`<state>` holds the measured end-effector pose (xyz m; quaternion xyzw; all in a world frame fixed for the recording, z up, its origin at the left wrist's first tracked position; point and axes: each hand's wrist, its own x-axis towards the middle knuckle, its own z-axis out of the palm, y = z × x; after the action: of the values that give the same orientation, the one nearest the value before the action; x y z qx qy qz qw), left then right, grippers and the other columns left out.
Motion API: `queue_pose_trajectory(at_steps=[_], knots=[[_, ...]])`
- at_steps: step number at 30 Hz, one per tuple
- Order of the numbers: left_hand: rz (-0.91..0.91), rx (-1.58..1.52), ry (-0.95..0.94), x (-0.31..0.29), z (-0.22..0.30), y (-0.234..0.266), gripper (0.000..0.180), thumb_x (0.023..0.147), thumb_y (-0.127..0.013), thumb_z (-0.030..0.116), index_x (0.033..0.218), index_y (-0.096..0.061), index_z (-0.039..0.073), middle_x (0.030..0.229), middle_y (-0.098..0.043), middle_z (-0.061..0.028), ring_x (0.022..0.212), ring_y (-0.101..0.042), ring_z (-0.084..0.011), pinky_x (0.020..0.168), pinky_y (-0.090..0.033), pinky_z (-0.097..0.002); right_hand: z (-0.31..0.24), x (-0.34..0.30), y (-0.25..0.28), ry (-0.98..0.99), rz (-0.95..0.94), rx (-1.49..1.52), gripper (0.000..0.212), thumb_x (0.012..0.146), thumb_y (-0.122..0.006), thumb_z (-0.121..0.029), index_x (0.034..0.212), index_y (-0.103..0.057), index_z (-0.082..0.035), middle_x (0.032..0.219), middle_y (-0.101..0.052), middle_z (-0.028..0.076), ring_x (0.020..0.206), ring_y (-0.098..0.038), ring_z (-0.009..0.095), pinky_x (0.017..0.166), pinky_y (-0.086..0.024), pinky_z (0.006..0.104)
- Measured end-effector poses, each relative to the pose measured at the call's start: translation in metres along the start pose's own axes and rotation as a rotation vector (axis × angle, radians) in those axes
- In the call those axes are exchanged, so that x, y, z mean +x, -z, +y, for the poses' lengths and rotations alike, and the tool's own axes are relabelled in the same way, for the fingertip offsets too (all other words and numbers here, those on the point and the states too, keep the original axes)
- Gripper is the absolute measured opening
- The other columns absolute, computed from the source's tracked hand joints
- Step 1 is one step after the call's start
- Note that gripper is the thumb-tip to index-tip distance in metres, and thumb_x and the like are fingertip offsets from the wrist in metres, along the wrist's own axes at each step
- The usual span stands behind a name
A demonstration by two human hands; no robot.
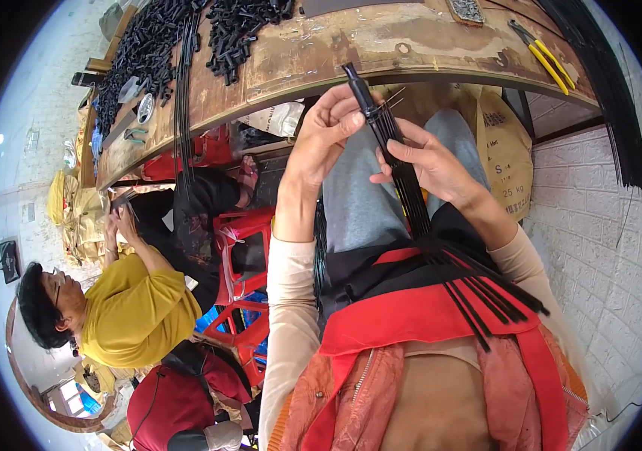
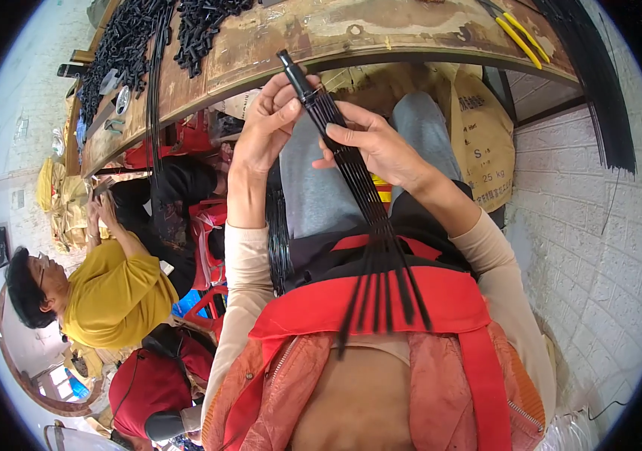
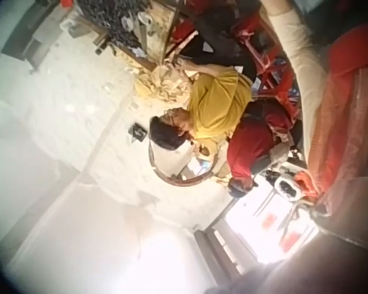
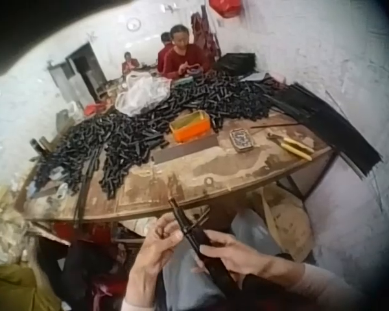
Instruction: Bundling multiple sets of black wires together and trimming the ends using wire cutters at a manufacturing assembly station.
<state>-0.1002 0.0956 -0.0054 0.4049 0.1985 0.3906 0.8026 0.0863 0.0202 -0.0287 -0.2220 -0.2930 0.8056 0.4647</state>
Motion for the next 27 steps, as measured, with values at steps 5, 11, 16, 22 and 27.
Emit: queue_pose_trajectory(at_steps=[5,11,16,22,27], knots=[[0.295,0.376,-0.084,-0.019,-0.001,-0.024,0.032,0.084,-0.071,0.0,0.115,-0.061,-0.002,0.108,-0.066,-0.009,0.101,-0.061,-0.0147,0.091,-0.049,-0.0293,0.002,0.005,-0.007,0.186,0.007,-0.109,0.038,0.098,-0.055,-0.017,0.133,-0.046,-0.003,0.096,-0.057,0.006,0.084,-0.06,0.015,0.086,-0.056,0.043],[0.256,0.241,-0.165,-0.031,0.005,-0.033,0.029,0.083,-0.067,-0.006,0.111,-0.061,0.0,0.106,-0.064,-0.0061,0.097,-0.059,-0.0141,0.091,-0.046,-0.0304,0.008,-0.001,-0.019,0.289,0.027,-0.142,0.039,0.098,-0.052,-0.011,0.134,-0.044,0.0,0.103,-0.057,0.01,0.091,-0.06,0.018,0.088,-0.056,0.0438],[0.131,0.199,-0.213,-0.026,0.007,-0.03,0.031,0.086,-0.065,-0.006,0.116,-0.059,-0.001,0.106,-0.065,-0.0072,0.097,-0.062,-0.0155,0.087,-0.05,-0.0291,0.002,-0.002,-0.026,0.355,0.045,-0.091,0.036,0.097,-0.055,-0.01,0.129,-0.043,0.0,0.106,-0.057,0.009,0.091,-0.06,0.016,0.088,-0.056,0.0396],[0.159,0.256,-0.121,-0.019,0.018,-0.039,0.042,0.088,-0.065,0.0,0.127,-0.052,-0.004,0.114,-0.063,-0.0097,0.102,-0.062,-0.0181,0.092,-0.05,-0.0309,0.0,0.008,-0.011,0.371,0.14,-0.282,0.02,0.097,-0.054,-0.005,0.115,-0.047,-0.002,0.105,-0.059,0.006,0.095,-0.06,0.012,0.082,-0.05,0.0262],[0.121,0.223,-0.109,-0.007,0.016,-0.029,0.043,0.088,-0.065,0.0,0.128,-0.051,-0.005,0.117,-0.062,-0.0102,0.105,-0.061,-0.0196,0.096,-0.047,-0.0323,-0.002,0.017,-0.001,0.392,0.059,-0.225,0.014,0.098,-0.054,-0.009,0.11,-0.052,-0.001,0.101,-0.06,0.005,0.092,-0.062,0.011,0.081,-0.05,0.0251]])
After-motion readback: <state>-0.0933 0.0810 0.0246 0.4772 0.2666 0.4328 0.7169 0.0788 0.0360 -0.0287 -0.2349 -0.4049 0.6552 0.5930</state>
